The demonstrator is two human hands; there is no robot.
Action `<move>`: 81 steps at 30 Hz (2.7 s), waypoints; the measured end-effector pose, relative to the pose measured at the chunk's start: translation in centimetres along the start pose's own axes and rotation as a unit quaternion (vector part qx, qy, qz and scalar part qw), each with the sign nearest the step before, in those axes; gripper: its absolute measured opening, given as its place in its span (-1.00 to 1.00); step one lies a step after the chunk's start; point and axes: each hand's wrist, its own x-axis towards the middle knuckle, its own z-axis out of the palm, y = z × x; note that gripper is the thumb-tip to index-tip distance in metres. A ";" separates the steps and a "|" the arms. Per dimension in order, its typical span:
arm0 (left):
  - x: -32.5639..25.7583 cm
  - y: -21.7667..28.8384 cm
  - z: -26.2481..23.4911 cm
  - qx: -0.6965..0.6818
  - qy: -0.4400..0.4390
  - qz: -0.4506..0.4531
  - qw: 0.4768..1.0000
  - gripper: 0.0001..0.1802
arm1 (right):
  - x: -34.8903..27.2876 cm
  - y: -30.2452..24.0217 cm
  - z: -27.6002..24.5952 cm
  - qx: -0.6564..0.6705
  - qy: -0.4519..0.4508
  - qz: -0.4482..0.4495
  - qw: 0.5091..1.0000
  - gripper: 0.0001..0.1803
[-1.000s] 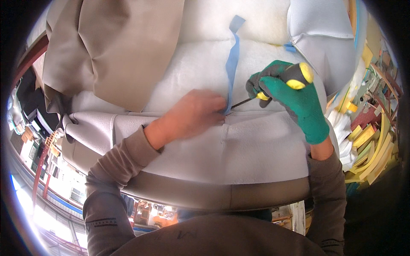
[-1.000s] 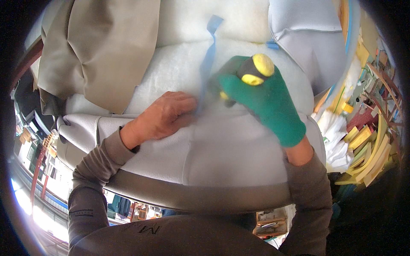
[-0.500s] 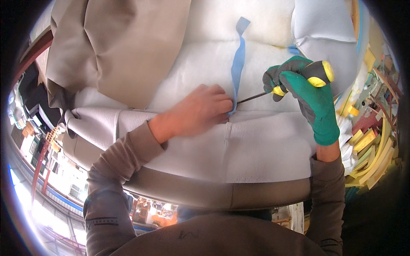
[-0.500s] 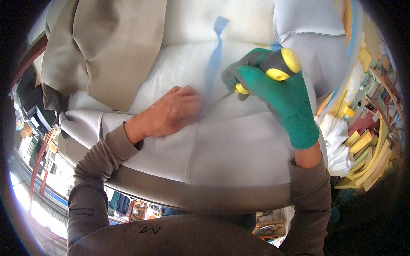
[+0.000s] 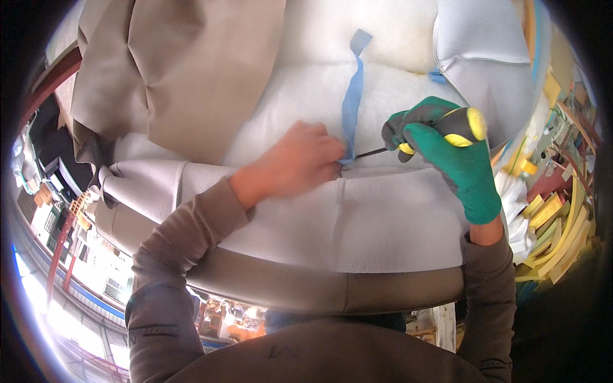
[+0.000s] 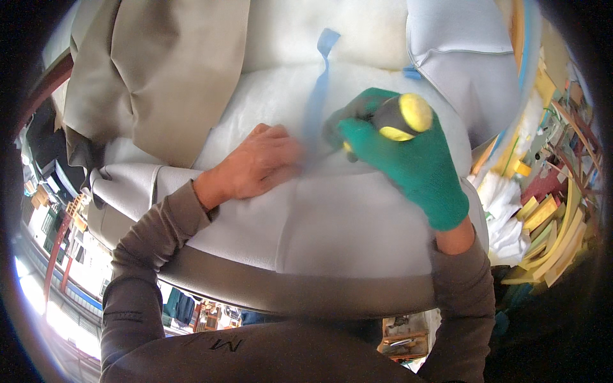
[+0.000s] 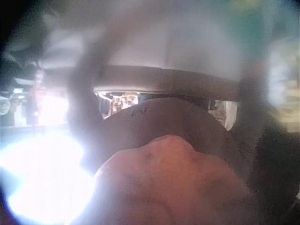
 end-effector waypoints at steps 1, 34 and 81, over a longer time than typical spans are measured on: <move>-0.2 0.1 -0.1 -0.018 0.022 -0.011 1.000 -0.83 | 0.0 -0.1 -0.1 0.024 0.008 0.014 1.000 -0.91; -1.4 -0.6 0.1 -0.146 0.061 -0.024 0.987 -0.79 | 2.3 1.2 0.8 -0.024 -0.031 -0.014 0.999 -0.82; -0.9 -1.0 -0.7 -0.187 -0.003 -0.020 0.982 -0.84 | 6.9 3.9 2.0 -0.026 -0.089 -0.047 0.995 -0.77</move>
